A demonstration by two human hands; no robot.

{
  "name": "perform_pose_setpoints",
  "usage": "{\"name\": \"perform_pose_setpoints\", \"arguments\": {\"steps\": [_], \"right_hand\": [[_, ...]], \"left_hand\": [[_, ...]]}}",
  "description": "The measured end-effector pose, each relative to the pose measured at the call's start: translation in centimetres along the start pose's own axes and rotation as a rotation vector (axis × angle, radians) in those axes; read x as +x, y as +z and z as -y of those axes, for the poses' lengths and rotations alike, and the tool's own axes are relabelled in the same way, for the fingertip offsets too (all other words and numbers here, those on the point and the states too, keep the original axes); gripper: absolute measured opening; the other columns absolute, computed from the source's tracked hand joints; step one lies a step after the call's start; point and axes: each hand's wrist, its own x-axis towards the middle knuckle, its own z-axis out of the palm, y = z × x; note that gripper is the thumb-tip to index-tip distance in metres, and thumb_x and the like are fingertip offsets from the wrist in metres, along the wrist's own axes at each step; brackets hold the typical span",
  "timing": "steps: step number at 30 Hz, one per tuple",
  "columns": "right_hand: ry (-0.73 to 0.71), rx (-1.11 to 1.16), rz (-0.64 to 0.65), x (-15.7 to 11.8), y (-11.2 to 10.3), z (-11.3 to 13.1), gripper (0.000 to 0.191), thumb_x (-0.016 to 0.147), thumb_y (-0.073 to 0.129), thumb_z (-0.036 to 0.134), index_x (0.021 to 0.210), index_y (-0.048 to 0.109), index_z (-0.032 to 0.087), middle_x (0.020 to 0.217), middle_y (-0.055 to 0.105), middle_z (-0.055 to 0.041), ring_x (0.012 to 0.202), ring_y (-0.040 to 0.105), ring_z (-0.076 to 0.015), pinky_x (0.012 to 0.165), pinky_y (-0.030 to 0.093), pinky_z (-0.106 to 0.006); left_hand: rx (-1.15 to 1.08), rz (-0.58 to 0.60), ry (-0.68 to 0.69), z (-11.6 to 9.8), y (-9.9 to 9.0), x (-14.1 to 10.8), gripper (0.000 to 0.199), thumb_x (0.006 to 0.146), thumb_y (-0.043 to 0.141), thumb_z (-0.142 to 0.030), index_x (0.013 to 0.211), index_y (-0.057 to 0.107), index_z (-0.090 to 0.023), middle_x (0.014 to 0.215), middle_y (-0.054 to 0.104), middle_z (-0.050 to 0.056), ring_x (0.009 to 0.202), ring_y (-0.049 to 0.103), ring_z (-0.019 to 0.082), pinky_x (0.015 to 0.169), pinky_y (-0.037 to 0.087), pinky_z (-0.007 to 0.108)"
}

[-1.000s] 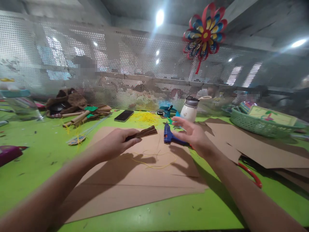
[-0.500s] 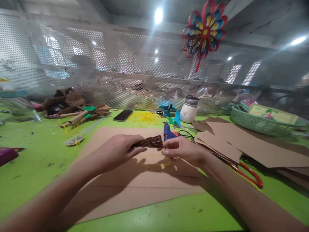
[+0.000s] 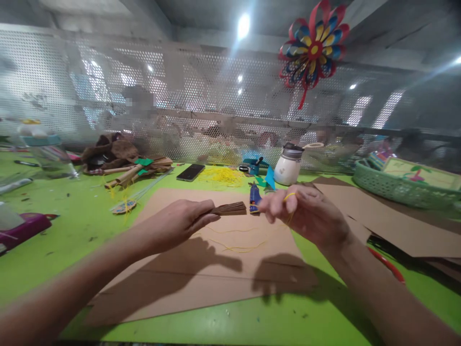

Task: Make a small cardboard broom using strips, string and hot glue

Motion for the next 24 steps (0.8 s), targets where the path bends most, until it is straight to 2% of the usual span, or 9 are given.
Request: {"name": "perform_pose_setpoints", "arguments": {"steps": [2, 4, 7, 15, 20, 24], "right_hand": [[0.008, 0.002, -0.075, 0.1, 0.5, 0.1, 0.029, 0.085, 0.058, 0.041, 0.064, 0.063, 0.024, 0.058, 0.053, -0.0012, 0.065, 0.057, -0.0204, 0.059, 0.046, -0.035], [0.000, -0.006, -0.171, 0.3, 0.4, 0.3, 0.029, 0.086, 0.055, 0.036, 0.060, 0.058, 0.023, 0.053, 0.041, 0.0017, 0.055, 0.049, -0.0166, 0.052, 0.039, -0.031], [-0.048, -0.003, -0.293, 0.6, -0.6, 0.7, 0.033, 0.089, 0.050, 0.031, 0.058, 0.055, 0.022, 0.054, 0.034, 0.0027, 0.054, 0.042, -0.0142, 0.053, 0.035, -0.030], [-0.134, 0.129, -0.611, 0.7, -5.5, 1.8, 0.031, 0.083, 0.057, 0.024, 0.053, 0.053, 0.018, 0.053, 0.037, 0.0036, 0.052, 0.041, -0.0095, 0.048, 0.034, -0.023], [-0.175, 0.236, -0.832, 0.3, -8.8, 2.4, 0.038, 0.087, 0.044, 0.017, 0.049, 0.047, 0.017, 0.046, 0.035, 0.0040, 0.045, 0.041, -0.0088, 0.042, 0.031, -0.022], [-0.187, 0.164, -0.937, 0.2, -10.8, 1.7, 0.041, 0.088, 0.039, 0.015, 0.047, 0.043, 0.018, 0.043, 0.032, 0.0054, 0.040, 0.039, -0.0077, 0.040, 0.028, -0.022]], "left_hand": [[0.008, 0.000, 0.013, -0.3, 0.2, -0.3, 0.037, 0.098, 0.029, -0.047, 0.082, 0.051, -0.021, 0.064, 0.053, 0.000, 0.058, 0.050, 0.016, 0.056, 0.028, 0.026], [0.030, 0.004, 0.001, -0.3, 0.4, -0.6, 0.038, 0.098, 0.029, -0.047, 0.081, 0.050, -0.022, 0.061, 0.050, -0.001, 0.057, 0.049, 0.016, 0.055, 0.026, 0.026], [0.063, -0.017, -0.052, 0.5, 0.6, -1.0, 0.038, 0.097, 0.028, -0.048, 0.080, 0.049, -0.022, 0.059, 0.048, -0.001, 0.055, 0.048, 0.016, 0.054, 0.025, 0.027], [0.058, -0.029, -0.147, 2.3, -0.7, -2.5, 0.035, 0.096, 0.032, -0.045, 0.076, 0.047, -0.021, 0.060, 0.047, -0.002, 0.055, 0.046, 0.016, 0.056, 0.026, 0.026], [0.039, -0.030, -0.222, 2.6, -1.8, -3.7, 0.029, 0.096, 0.038, -0.039, 0.077, 0.049, -0.020, 0.063, 0.047, -0.002, 0.059, 0.044, 0.014, 0.059, 0.025, 0.025], [0.006, 0.020, -0.210, 2.7, -2.0, -4.1, 0.031, 0.096, 0.036, -0.041, 0.079, 0.051, -0.020, 0.066, 0.050, -0.001, 0.061, 0.046, 0.015, 0.060, 0.027, 0.025]]}}
